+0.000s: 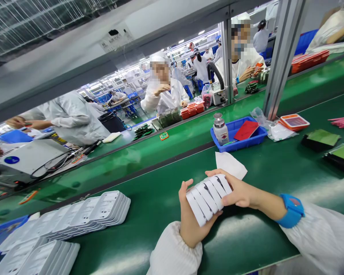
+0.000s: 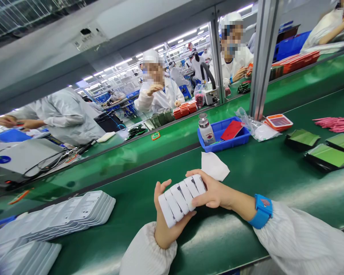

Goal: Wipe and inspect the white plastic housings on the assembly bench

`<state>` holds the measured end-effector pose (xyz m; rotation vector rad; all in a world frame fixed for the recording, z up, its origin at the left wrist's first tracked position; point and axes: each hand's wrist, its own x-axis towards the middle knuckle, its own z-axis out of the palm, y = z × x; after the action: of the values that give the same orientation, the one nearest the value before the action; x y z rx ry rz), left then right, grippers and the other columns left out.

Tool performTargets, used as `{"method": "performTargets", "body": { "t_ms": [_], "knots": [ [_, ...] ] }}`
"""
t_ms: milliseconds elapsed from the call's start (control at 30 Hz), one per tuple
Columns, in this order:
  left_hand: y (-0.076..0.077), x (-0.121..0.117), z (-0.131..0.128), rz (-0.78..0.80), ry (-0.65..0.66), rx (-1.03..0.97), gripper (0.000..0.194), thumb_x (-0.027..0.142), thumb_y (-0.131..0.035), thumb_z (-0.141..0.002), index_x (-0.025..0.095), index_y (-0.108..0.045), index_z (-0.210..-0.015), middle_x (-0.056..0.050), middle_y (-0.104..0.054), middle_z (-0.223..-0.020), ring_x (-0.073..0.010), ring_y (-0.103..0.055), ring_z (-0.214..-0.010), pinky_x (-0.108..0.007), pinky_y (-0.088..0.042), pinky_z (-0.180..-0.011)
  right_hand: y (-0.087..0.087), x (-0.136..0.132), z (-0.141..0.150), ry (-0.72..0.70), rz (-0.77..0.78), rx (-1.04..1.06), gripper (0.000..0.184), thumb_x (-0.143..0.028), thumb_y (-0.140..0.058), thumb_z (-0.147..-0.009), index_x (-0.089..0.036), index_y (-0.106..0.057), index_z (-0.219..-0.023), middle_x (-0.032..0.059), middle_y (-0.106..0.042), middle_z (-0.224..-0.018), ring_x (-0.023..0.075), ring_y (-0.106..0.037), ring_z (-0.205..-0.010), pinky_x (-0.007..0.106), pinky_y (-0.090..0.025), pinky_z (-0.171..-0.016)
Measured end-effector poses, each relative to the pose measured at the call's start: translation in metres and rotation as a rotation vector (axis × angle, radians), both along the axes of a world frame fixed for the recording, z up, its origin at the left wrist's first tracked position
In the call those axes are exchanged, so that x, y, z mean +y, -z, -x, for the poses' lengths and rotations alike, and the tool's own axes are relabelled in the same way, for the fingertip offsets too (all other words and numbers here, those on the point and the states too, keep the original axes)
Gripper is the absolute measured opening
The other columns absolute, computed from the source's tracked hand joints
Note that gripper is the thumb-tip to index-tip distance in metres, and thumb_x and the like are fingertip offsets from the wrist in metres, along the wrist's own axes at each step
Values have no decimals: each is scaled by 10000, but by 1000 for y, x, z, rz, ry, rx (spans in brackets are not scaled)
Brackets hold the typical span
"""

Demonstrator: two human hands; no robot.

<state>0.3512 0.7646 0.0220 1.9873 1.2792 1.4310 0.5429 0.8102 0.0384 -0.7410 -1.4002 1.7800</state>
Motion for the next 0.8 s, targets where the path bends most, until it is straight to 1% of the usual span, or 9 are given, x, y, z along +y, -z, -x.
{"method": "performTargets", "body": {
  "t_ms": [133, 233, 333, 433, 533, 600, 633, 733, 800],
  "knots": [
    [1, 3, 1, -10, -12, 25, 1046, 289, -801, -609, 266, -139, -1417, -134, -407, -1266, -293, -505, -1117, -483, -443, -930, 0, -3, 3, 86, 9, -26, 808, -287, -867, -455, -257, -480, -1163, 56, -502, -1184, 283, -475, -1091, 409, -439, -871],
    [1, 4, 1, -45, 18, 88, 1009, 272, -790, -615, 255, -169, -1410, -131, -448, -1205, -300, -525, -1085, -490, -448, -915, -5, -4, 5, 119, 117, 10, 705, -320, -867, -453, -236, -524, -1063, 68, -479, -1254, 305, -467, -1120, 405, -447, -852],
    [2, 4, 1, -41, 34, 129, 991, 265, -775, -632, 272, -160, -1409, -127, -445, -1206, -300, -518, -1094, -497, -429, -934, -13, -4, 6, 126, 159, 59, 498, -478, -787, -611, -204, -567, -964, 88, -476, -1282, 311, -456, -1147, 424, -403, -907],
    [4, 3, 1, -7, 28, 106, 1009, 262, -783, -623, 271, -155, -1413, -122, -438, -1212, -294, -509, -1110, -491, -418, -953, -17, -5, 5, 123, 110, 76, 469, -605, -637, -746, -189, -588, -954, 103, -506, -1240, 304, -429, -1174, 442, -344, -969],
    [3, 1, -1, 46, 22, 53, 1013, 247, -792, -615, 272, -167, -1411, -116, -439, -1217, -287, -507, -1125, -477, -426, -954, -13, -4, 4, 92, 103, 56, 543, -610, -617, -762, -194, -550, -1105, 101, -535, -1154, 284, -475, -1104, 444, -369, -940],
    [0, 0, -3, 122, 17, -20, 1008, 239, -795, -613, 267, -177, -1409, -110, -455, -1215, -278, -517, -1130, -465, -430, -958, -8, -3, 3, 60, 108, 36, 663, -542, -707, -704, -203, -477, -1225, 98, -525, -1159, 274, -497, -1076, 433, -396, -922],
    [-1, 0, -4, 176, 10, -75, 1005, 241, -794, -616, 262, -179, -1410, -107, -471, -1215, -275, -525, -1131, -460, -429, -964, -6, -2, 1, 44, 104, 23, 767, -488, -759, -660, -211, -424, -1291, 103, -500, -1207, 272, -491, -1097, 426, -394, -937],
    [-4, 3, -5, 357, -12, -333, 1032, 279, -803, -609, 231, -175, -1426, -118, -504, -1273, -281, -511, -1184, -448, -387, -1025, -4, -1, -4, -30, -2, -1, 1129, -336, -842, -561, -236, -167, -1462, 119, -369, -1379, 268, -427, -1215, 406, -334, -1033],
    [-4, 6, -5, 455, -24, -563, 999, 342, -781, -638, 220, -188, -1433, -119, -489, -1338, -277, -462, -1247, -421, -348, -1067, -8, -2, -10, -85, -126, -49, 1212, -276, -836, -576, -266, -39, -1489, 111, -354, -1408, 273, -422, -1239, 405, -325, -1051]
  ]
}}
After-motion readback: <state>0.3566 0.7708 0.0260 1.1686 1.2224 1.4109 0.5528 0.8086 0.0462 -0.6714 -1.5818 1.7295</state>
